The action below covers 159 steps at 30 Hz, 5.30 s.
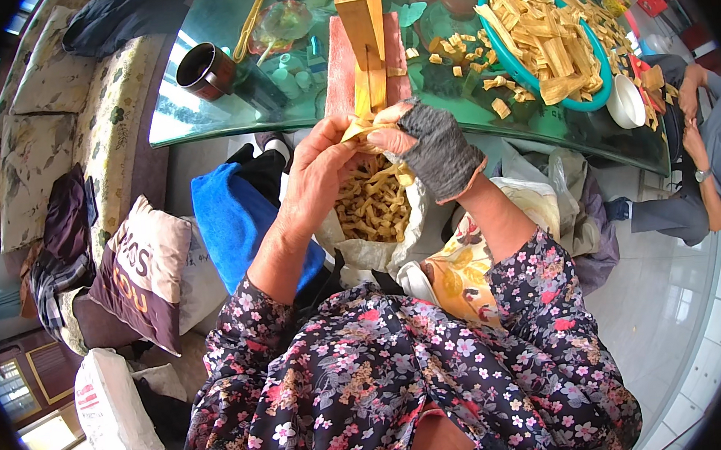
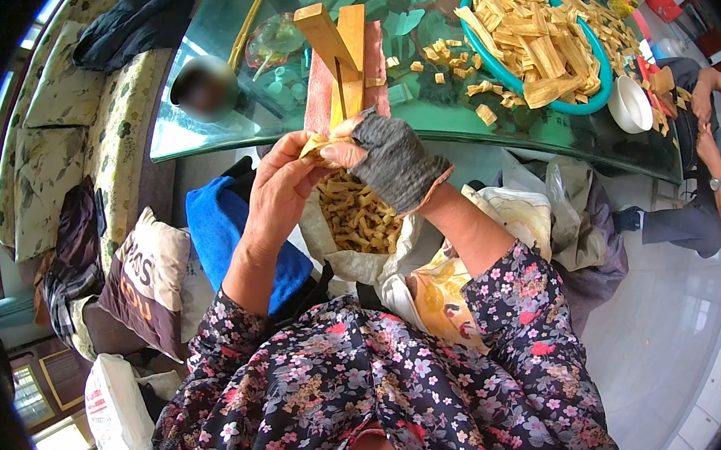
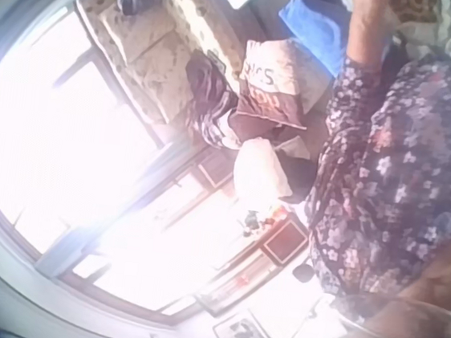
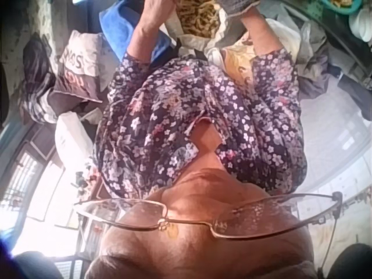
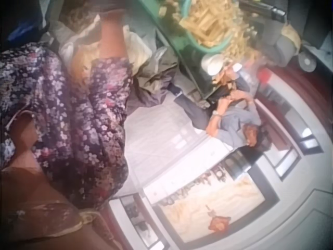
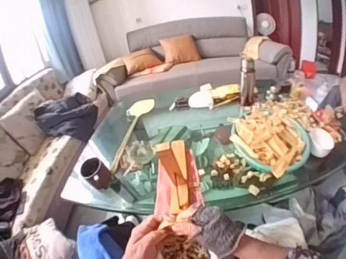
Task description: The person sits on the floor and uses a handheld wooden cutter to slice bamboo strips into smaller pieces. They repeatedly pick up strips, position them in the cutter, and push the cutter down to slice the material, placing the cut pieces into a cloth bag.
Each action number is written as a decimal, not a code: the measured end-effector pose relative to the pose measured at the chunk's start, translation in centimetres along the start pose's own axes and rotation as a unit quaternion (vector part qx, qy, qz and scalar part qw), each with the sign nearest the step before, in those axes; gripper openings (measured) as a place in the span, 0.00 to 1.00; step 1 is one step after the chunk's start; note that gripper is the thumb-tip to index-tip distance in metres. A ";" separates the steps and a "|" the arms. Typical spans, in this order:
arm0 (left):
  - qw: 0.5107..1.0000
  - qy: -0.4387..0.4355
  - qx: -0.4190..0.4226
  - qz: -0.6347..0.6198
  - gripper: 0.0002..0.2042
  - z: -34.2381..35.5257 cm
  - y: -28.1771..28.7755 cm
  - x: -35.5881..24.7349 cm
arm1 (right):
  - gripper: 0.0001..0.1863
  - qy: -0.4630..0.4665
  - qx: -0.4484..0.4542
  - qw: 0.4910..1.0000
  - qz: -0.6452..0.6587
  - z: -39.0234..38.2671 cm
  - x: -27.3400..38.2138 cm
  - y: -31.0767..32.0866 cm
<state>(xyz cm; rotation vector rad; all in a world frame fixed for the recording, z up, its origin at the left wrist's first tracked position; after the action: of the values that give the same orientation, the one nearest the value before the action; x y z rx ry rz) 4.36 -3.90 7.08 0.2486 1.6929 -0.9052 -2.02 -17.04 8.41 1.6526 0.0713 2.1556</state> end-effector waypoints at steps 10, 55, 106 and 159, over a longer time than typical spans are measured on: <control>0.962 -0.164 -0.061 0.209 0.02 0.5 0.7 0.1 | 0.12 -0.316 0.075 0.877 0.354 -0.2 -3.2 -2.4; 0.527 -0.412 0.179 0.721 0.12 1.0 3.0 -0.8 | 0.17 -0.123 0.119 0.985 -0.010 -0.1 -1.9 -4.9; 0.972 0.137 -0.138 -0.130 0.12 -0.8 1.5 5.7 | 0.13 -0.144 0.047 0.985 0.086 -0.4 -2.0 -4.3; 0.967 -0.129 0.025 0.219 0.03 0.1 -1.2 -2.2 | 0.23 -0.369 0.003 0.739 0.564 0.6 -4.2 -0.6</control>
<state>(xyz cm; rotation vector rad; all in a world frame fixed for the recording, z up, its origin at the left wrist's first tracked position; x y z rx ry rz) 4.45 -4.11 9.55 0.4949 1.3038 -0.6176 -0.46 -18.14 4.60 2.8484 -1.5040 1.8141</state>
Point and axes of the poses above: each hand's wrist, its own z-axis towards the middle knuckle, its own y-axis out of the back of the hand, x = y × z, the point moved 5 cm from there along z, towards the middle knuckle, and after that the axes turned 11 degrees about -y, right-handed, at the moved point
